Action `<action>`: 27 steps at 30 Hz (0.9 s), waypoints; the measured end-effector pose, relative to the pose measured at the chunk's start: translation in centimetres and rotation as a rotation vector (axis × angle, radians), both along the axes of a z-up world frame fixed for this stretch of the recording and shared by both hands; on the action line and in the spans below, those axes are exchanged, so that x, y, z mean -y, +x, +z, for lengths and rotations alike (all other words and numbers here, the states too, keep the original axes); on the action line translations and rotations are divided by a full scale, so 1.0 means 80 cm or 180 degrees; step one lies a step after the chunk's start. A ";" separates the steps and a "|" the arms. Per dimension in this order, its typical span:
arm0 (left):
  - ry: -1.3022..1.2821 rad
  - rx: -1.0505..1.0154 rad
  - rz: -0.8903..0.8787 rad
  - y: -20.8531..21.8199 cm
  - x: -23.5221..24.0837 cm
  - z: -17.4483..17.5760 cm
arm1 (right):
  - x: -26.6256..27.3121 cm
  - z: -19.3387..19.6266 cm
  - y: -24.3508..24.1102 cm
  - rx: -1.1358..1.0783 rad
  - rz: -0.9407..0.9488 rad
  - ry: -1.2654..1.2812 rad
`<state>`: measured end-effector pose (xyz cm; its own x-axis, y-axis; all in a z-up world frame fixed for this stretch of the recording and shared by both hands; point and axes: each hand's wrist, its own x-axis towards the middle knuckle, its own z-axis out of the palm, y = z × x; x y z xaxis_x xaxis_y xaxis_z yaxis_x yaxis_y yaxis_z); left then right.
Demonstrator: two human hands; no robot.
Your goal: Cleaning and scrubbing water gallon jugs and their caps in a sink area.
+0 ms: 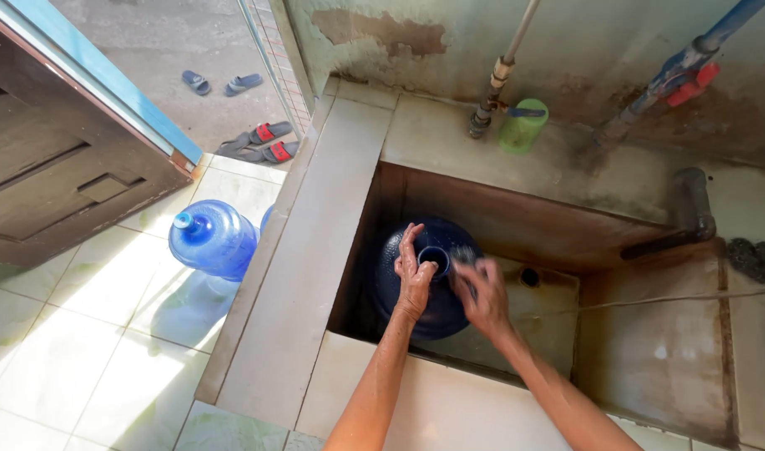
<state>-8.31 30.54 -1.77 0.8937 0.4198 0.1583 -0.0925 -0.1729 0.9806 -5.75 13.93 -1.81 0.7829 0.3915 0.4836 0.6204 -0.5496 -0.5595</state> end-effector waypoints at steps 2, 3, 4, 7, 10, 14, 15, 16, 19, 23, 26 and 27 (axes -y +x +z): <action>-0.0073 -0.0169 -0.0022 -0.002 0.007 -0.006 | 0.025 -0.018 -0.032 -0.0424 0.0007 0.0114; -0.0086 -0.0187 -0.0026 -0.003 0.006 -0.008 | 0.021 -0.015 -0.026 -0.0441 0.0002 0.0101; -0.0054 -0.0191 -0.0022 -0.004 0.007 -0.011 | 0.018 -0.013 -0.020 -0.0454 -0.0014 0.0069; -0.0057 -0.0188 -0.0053 -0.001 0.006 -0.011 | -0.018 -0.007 0.052 -0.0206 0.0025 -0.0070; -0.0181 -0.0110 -0.0134 -0.006 0.008 -0.008 | -0.053 0.011 0.081 -0.0059 0.0083 -0.0273; -0.0158 -0.0255 -0.0124 -0.013 0.006 0.005 | -0.031 0.003 0.037 0.0075 -0.0229 -0.0157; -0.0136 -0.0206 -0.0153 -0.003 0.002 0.002 | -0.020 0.002 0.027 0.0123 -0.0259 -0.0135; -0.0220 -0.0165 -0.0251 0.009 -0.002 0.000 | -0.008 -0.001 0.018 -0.0089 -0.0346 -0.0003; -0.0066 -0.0266 -0.0444 -0.001 0.000 -0.014 | 0.013 -0.020 -0.004 -0.0635 -0.0691 0.0214; 0.0177 -0.0416 -0.0449 0.006 -0.004 -0.008 | -0.008 -0.057 0.104 -0.0647 -0.0654 0.0132; 0.0012 -0.0693 -0.0421 -0.004 -0.004 -0.009 | -0.010 -0.128 0.174 -0.1448 -0.0705 -0.0199; 0.0032 -0.0661 -0.0396 0.000 -0.007 -0.010 | -0.003 -0.129 0.170 -0.1415 -0.0680 -0.0180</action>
